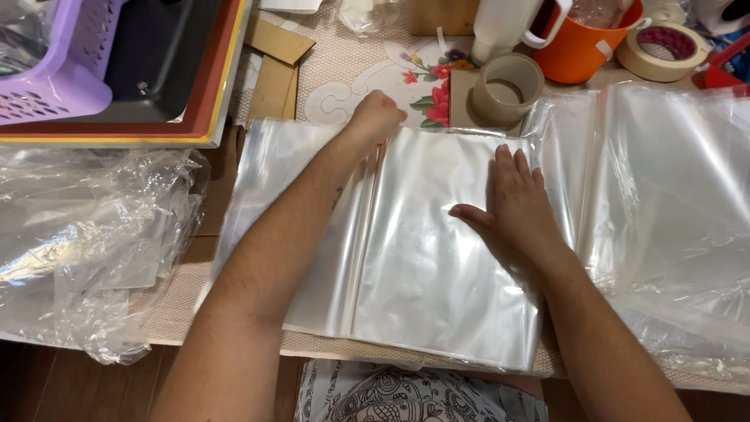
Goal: The person handles a stack of clear plastic sleeves on a table, smoothing them out and separating them one by one. They lift individual sleeves from the pile and place them back down, ensuring they are flat and aligned.
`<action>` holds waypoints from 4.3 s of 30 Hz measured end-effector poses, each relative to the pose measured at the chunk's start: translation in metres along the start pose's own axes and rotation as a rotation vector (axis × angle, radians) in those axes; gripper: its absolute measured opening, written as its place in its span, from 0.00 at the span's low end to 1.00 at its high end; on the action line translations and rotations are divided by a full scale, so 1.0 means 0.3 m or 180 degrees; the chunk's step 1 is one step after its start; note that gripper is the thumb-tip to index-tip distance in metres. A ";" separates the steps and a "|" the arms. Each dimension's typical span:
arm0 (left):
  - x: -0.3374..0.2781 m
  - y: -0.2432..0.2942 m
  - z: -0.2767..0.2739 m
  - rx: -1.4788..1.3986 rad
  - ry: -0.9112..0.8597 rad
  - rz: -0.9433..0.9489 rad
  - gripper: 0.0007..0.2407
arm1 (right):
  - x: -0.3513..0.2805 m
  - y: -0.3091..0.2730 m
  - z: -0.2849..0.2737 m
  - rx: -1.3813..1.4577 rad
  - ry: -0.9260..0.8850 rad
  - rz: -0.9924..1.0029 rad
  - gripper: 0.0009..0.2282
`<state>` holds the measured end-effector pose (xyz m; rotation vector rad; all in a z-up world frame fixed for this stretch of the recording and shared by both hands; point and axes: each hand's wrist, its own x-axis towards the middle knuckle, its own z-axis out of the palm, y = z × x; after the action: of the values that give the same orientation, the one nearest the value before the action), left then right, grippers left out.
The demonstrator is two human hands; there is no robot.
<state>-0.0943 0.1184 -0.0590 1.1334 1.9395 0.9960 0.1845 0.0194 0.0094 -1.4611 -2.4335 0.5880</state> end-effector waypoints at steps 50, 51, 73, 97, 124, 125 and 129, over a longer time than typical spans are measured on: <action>-0.472 0.008 0.111 0.0906 0.0244 0.2979 0.05 | 0.029 0.117 0.075 0.3051 0.1136 0.0411 0.17; -0.474 0.017 0.104 0.0896 0.0235 0.2979 0.07 | 0.022 0.093 0.066 0.3507 0.0956 0.0290 0.17; -0.385 -0.017 0.085 -0.2834 -0.1366 0.0721 0.09 | 0.081 0.141 0.050 -0.0503 0.0739 -0.0260 0.35; -0.508 0.006 -0.093 -0.2321 -0.1638 -0.0279 0.22 | -0.042 -0.003 0.057 0.1605 0.0866 -0.1357 0.30; -0.507 -0.043 -0.127 -0.2059 -0.0908 0.0251 0.11 | 0.024 0.079 0.081 0.0548 0.0894 -0.0564 0.35; -0.517 -0.037 -0.127 -0.2002 -0.0940 0.0196 0.10 | 0.021 0.083 0.081 0.0877 0.0981 -0.0539 0.34; -0.519 -0.062 -0.103 -0.2100 -0.0984 0.0060 0.09 | -0.002 0.047 0.073 0.1548 0.1133 -0.0687 0.33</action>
<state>-0.0655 -0.0368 -0.0340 0.8532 1.2169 1.2573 0.1869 0.0200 -0.0166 -0.9929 -1.9585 0.7329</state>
